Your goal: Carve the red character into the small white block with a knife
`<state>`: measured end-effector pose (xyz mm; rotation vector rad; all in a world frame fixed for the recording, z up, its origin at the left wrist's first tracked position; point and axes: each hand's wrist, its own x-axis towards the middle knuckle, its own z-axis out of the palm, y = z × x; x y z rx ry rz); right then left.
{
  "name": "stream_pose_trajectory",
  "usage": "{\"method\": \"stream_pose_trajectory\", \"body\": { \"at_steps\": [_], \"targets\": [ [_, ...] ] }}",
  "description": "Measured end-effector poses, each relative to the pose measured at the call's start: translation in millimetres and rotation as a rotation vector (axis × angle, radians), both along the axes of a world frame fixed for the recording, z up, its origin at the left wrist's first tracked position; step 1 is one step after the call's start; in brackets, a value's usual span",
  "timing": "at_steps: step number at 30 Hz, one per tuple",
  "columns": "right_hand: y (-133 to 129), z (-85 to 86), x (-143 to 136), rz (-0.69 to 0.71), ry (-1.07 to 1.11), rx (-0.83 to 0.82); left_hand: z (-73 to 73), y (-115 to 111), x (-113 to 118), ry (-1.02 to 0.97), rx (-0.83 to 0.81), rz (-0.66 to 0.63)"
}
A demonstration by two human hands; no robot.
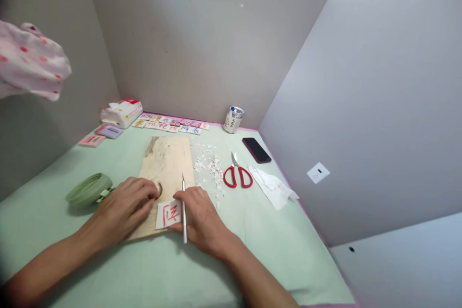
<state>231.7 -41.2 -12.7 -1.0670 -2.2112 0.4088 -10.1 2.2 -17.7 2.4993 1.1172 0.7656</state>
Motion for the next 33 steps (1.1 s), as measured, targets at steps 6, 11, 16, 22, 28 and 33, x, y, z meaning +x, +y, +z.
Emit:
{"method": "stream_pose_trajectory", "body": {
  "at_steps": [6, 11, 16, 22, 28, 33],
  "targets": [
    [1, -2.7, -1, 0.040, 0.005, 0.045, -0.4, 3, 6, -0.003, -0.072, -0.057],
    [1, -2.1, -1, 0.043, -0.015, 0.047, 0.0, 6, 7, -0.007, -0.123, -0.074],
    [1, -0.9, -1, 0.033, -0.029, 0.029, 0.9, 5, 10, -0.010, -0.140, -0.086],
    [1, 0.0, -1, 0.036, -0.032, 0.024, 0.7, 5, 16, 0.007, -0.112, -0.058],
    [1, -0.9, -1, 0.043, -0.030, 0.053, -1.0, 8, 9, -0.002, -0.142, -0.044],
    [0, -0.2, -1, 0.039, -0.031, 0.048, -2.6, 6, 4, -0.026, -0.137, -0.063]
  ]
}}
